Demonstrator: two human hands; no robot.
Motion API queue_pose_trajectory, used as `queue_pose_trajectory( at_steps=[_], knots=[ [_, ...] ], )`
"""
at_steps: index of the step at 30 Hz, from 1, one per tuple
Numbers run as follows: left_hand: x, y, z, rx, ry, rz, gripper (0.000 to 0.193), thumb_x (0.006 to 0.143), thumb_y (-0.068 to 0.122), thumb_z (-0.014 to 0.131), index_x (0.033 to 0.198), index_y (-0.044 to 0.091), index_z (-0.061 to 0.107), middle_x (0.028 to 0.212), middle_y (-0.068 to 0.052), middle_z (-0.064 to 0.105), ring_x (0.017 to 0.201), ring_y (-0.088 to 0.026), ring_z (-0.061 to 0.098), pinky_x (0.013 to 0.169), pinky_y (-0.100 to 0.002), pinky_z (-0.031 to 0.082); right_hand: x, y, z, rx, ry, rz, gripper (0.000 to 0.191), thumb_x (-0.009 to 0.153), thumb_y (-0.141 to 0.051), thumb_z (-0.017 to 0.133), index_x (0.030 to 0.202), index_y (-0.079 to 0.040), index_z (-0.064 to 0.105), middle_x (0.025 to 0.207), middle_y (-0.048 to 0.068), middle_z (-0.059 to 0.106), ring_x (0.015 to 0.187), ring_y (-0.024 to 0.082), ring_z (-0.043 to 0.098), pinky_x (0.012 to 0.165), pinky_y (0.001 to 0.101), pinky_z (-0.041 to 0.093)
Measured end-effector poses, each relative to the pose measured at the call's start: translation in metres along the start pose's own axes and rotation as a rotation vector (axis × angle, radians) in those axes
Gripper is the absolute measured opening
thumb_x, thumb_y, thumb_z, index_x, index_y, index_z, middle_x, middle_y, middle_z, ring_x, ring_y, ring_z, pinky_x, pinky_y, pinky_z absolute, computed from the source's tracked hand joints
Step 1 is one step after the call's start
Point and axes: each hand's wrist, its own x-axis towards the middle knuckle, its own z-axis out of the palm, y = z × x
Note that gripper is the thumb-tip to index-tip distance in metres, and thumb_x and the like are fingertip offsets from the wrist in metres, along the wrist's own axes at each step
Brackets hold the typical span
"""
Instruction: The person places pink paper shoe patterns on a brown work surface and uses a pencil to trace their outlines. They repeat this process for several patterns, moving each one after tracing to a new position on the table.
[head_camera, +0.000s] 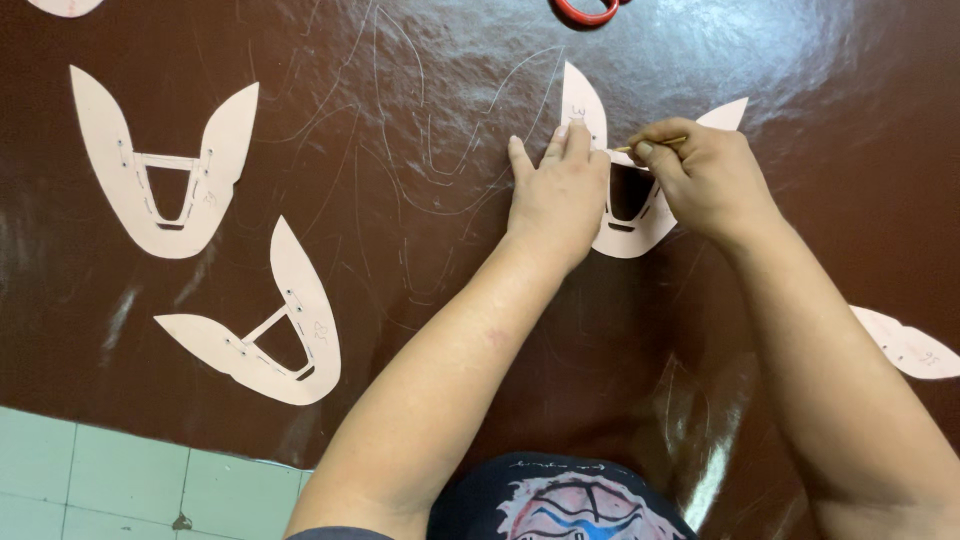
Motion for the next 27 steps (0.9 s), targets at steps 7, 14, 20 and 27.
queue_pose_trajectory(
  at_steps=[7,14,20,27],
  knots=[
    [0.002,-0.001,0.001,0.018,-0.041,-0.006,0.064,0.081,0.015,0.067,0.141,0.003,0.048,0.148,-0.017,0.043,0.141,-0.028,0.045,0.109,-0.073,0.026,-0.009,0.005,0.004,0.141,0.019,-0.004,0.023,0.105,-0.019,0.063,0.116,-0.002,0.072,0.101,0.010,0.079,0.092,0.016,0.075,0.084,0.0298,0.058],
    [0.003,0.001,0.001,0.074,-0.076,-0.014,0.046,0.094,0.015,0.057,0.138,0.004,0.053,0.149,-0.016,0.044,0.145,-0.030,0.044,0.112,-0.075,0.025,-0.016,-0.001,0.011,0.015,0.066,0.022,0.024,0.103,-0.024,0.065,0.117,-0.005,0.073,0.098,0.013,0.077,0.087,0.023,0.076,0.079,0.0336,0.058],
    [0.011,0.004,-0.006,0.067,-0.174,-0.027,0.048,0.091,0.017,0.059,0.137,0.004,0.051,0.161,-0.018,0.028,0.144,-0.031,0.040,0.111,-0.076,0.020,-0.042,0.006,0.013,-0.086,-0.005,-0.234,0.020,0.100,-0.017,0.064,0.114,-0.011,0.075,0.106,0.011,0.077,0.094,0.027,0.075,0.082,0.0357,0.058],
    [0.015,0.010,-0.005,0.190,-0.243,0.009,0.056,0.089,0.017,0.064,0.140,0.000,0.049,0.161,-0.025,0.026,0.144,-0.037,0.040,0.111,-0.074,0.021,-0.052,0.020,-0.007,-0.328,-0.043,-0.161,0.017,0.098,-0.020,0.067,0.107,-0.013,0.079,0.101,0.012,0.076,0.089,0.033,0.072,0.078,0.0414,0.057]
  ],
)
